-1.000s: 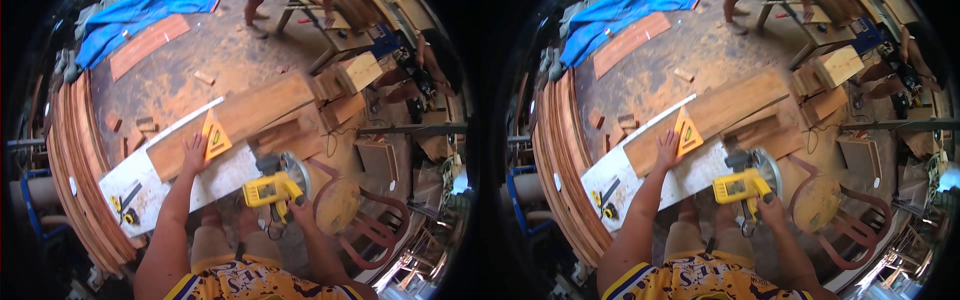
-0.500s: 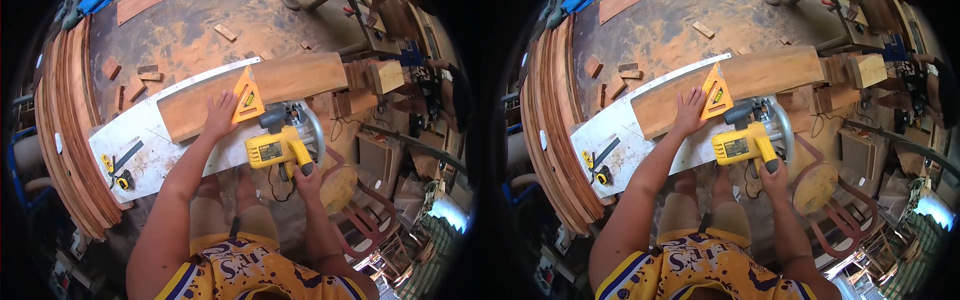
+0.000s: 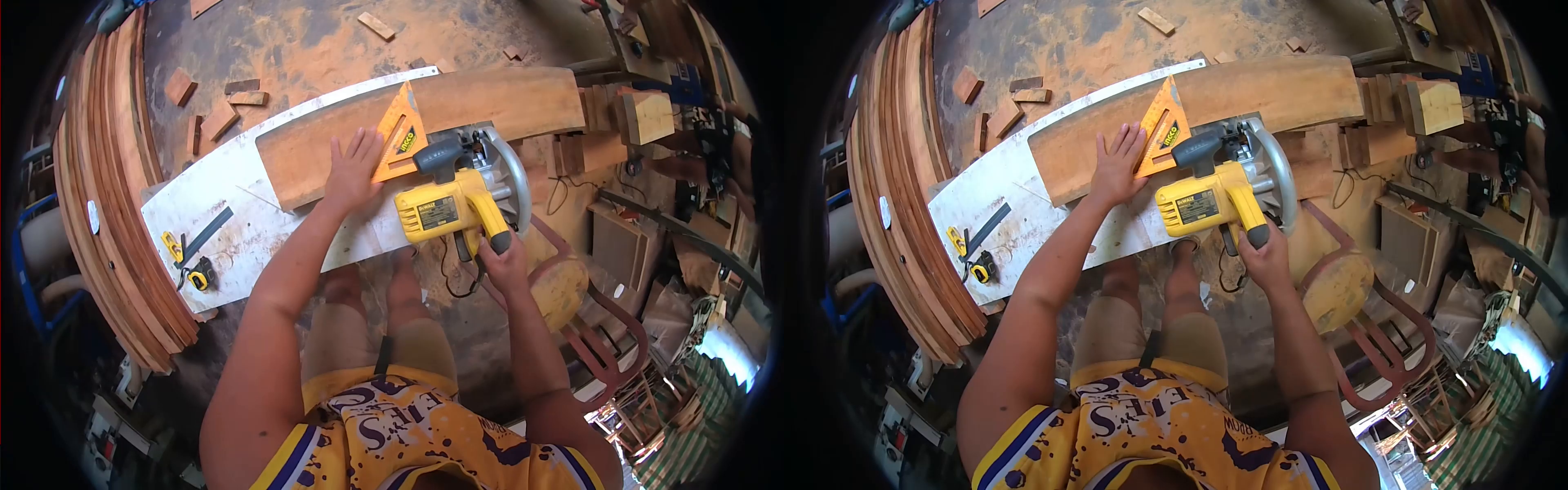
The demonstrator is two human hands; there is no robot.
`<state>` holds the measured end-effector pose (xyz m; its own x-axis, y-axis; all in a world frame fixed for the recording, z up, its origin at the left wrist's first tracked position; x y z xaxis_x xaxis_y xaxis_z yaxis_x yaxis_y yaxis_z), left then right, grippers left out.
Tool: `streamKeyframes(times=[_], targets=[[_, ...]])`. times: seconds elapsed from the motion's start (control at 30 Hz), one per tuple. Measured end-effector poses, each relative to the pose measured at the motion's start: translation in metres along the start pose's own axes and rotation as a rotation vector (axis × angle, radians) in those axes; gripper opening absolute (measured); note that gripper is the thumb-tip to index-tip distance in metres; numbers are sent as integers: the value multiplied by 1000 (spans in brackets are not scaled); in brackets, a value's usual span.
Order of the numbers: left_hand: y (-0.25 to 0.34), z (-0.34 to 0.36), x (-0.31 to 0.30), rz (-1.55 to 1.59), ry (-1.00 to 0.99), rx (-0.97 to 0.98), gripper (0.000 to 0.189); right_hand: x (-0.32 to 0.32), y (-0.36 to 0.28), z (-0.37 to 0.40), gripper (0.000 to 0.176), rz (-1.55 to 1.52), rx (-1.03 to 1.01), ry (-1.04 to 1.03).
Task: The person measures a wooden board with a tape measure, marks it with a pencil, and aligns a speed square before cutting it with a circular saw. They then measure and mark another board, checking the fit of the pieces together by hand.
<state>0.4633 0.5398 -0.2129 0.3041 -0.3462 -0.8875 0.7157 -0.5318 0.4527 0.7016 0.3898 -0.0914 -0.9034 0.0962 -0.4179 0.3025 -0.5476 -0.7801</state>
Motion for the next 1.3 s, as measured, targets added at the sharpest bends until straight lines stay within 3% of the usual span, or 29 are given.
streamKeyframes(times=[0.33, 0.5, 0.57, 0.87, 1.3], targets=[[-14, 10, -4, 49, 28, 86, 93, 12, 12, -1, 23, 6, 50, -37], [-9, 4, -3, 26, 35, 38, 92, 15, 28, 3, 23, -53, 157, -88], [-10, 0, -1, 47, 58, 34, 92, 14, 22, 0, 22, -25, 69, -89], [-10, 3, -2, 53, 79, 63, 81, 15, 20, 2, 28, -95, 103, -132], [-11, 4, -1, 55, 115, 72, 85, 16, 22, 2, 23, -108, 150, -66]])
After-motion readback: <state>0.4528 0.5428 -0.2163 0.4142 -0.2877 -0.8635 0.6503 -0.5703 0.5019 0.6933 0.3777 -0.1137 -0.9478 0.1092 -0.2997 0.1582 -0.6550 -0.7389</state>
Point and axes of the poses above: each hand's wrist, its own z-axis away from the middle knuckle, its own x-axis out of the palm, y = z × x, the point moved 9 cm from there along -z, towards the middle knuckle, and after that the axes turned 5 degrees about x, right-handed, at the moved point
